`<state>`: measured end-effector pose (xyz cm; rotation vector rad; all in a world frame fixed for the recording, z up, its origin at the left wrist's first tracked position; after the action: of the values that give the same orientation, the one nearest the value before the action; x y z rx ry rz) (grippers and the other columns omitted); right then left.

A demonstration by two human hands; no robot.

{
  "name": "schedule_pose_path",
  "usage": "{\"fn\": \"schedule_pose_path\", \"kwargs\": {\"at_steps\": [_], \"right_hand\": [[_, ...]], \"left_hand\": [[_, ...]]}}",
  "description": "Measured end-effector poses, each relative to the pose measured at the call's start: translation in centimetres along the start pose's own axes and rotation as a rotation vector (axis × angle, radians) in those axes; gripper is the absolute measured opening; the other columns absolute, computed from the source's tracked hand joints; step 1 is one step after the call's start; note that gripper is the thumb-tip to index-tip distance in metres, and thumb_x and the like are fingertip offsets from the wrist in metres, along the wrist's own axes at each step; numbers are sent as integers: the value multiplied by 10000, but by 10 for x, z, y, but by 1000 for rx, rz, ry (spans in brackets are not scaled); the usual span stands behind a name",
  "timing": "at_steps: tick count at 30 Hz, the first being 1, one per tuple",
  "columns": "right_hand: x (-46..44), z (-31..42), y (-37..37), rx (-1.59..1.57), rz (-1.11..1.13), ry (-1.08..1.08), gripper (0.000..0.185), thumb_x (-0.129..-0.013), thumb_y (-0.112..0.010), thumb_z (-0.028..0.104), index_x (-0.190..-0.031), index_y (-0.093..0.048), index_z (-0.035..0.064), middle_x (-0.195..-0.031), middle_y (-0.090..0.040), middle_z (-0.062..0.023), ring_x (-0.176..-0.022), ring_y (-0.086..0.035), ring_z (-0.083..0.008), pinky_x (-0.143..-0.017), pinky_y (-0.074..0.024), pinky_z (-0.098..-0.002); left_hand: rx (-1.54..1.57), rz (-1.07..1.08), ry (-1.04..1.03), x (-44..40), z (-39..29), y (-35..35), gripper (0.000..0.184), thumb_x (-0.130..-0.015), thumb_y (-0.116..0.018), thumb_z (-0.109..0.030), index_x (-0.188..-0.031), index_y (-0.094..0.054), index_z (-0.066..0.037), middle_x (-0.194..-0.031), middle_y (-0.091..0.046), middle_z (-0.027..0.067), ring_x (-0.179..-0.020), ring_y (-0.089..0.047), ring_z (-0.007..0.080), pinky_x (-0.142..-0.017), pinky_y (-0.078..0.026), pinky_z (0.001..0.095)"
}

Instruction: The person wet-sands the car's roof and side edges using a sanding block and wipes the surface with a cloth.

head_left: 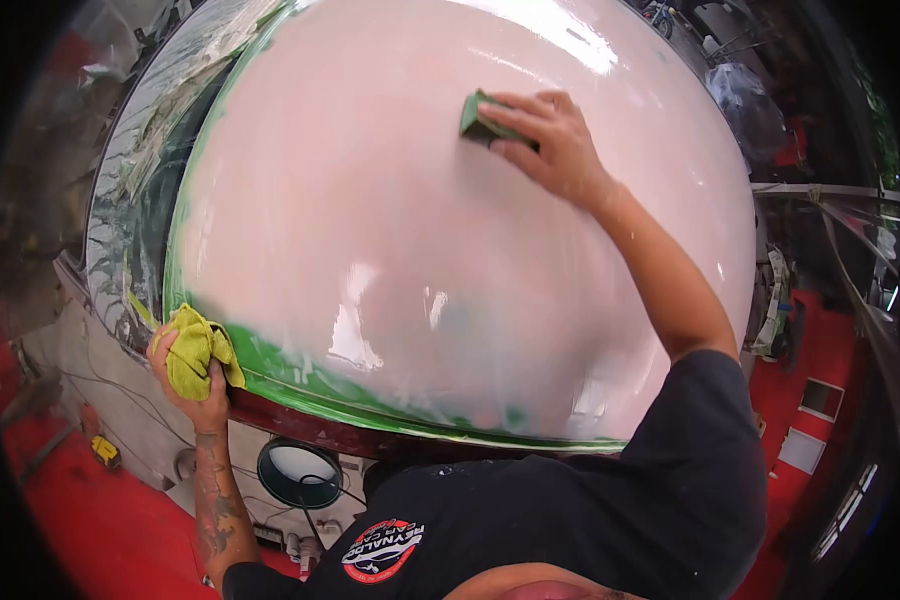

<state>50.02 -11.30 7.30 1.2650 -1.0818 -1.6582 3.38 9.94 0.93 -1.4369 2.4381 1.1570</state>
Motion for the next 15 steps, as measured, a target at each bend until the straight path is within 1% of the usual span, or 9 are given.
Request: {"fn": "schedule_pose_path", "kwargs": {"at_steps": [1,3,4,5,6,9,11,13,15], "right_hand": [[-38,-32,-9,71,-12,3,403,-908,-712,276,-1307,-692,233,-1356,-653,-21,-1125,-530,-321,-1030,-446,-429],[-106,-110,-33,85,-82,-157,361,-937,-661,332,-1275,-701,211,-1317,-676,-31,-1084,-576,-359,-1003,-465,-443],[-133,-149,-50,71,64,-313,555,-1018,-436,536,-1420,-574,179,-1399,-611,-141,-1290,-542,-401,-1112,-390,-490],[-151,-179,-71,215,45,-459,542,-1017,-457,519,-1403,-586,161,-1391,-616,-150,-1274,-553,-401,-1105,-397,-485],[-164,-174,-74,271,80,-544,521,-1029,-451,497,-1404,-584,161,-1389,-616,-153,-1280,-550,-397,-1073,-430,-483],[-153,-114,-75,287,135,-590,555,-1038,-434,509,-1365,-596,91,-1352,-622,-208,-1261,-565,-403,-1037,-465,-482],[-123,-23,-62,189,-162,-327,331,-921,-677,314,-1224,-716,188,-1264,-697,-48,-1041,-594,-384,-961,-483,-448],[-78,75,-51,12,-178,-148,365,-868,-729,275,-1221,-705,188,-1257,-687,-69,-1011,-594,-373,-934,-491,-446],[-25,168,-44,-180,-100,23,391,-845,-738,273,-1227,-667,228,-1286,-636,-43,-1004,-587,-324,-907,-490,-439]], "left_hand": [[9,11,2,0,-1,0,570,-795,-716,-135,-1308,-499,-17,-1285,-517,194,-1255,-497,372,-1118,-343,498],[-6,14,11,-1,0,0,570,-799,-720,-149,-1307,-498,-18,-1290,-514,197,-1252,-502,373,-1116,-348,499],[6,10,25,-1,-2,-1,570,-797,-723,-147,-1305,-498,-20,-1287,-518,195,-1250,-505,372,-1116,-349,498],[16,2,38,0,-2,0,570,-794,-726,-144,-1303,-499,-22,-1285,-521,194,-1247,-508,372,-1117,-349,498],[9,-8,42,0,-2,0,570,-794,-726,-144,-1303,-499,-22,-1285,-521,194,-1247,-508,372,-1117,-349,498],[-9,-2,24,0,-4,1,571,-780,-731,-124,-1296,-507,-27,-1274,-532,191,-1237,-516,370,-1111,-355,497],[-16,-6,41,-1,-4,0,570,-761,-734,-96,-1285,-520,-30,-1263,-539,188,-1235,-515,364,-1106,-358,492],[2,6,9,-3,-7,1,558,-754,-724,-60,-1276,-529,-31,-1260,-539,187,-1235,-512,361,-1104,-358,489],[-1,8,-2,-3,-2,-1,551,-757,-707,-27,-1277,-526,-23,-1259,-534,178,-1233,-508,362,-1109,-352,490]]}}
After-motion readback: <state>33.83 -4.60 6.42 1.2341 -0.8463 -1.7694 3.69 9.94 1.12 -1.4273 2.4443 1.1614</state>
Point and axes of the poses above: each hand's wrist, its own x-axis away from the middle knuckle, its own y-axis out of the back of the hand, z = x × y, the point moved 7 cm from there along -x, towards the middle knuckle
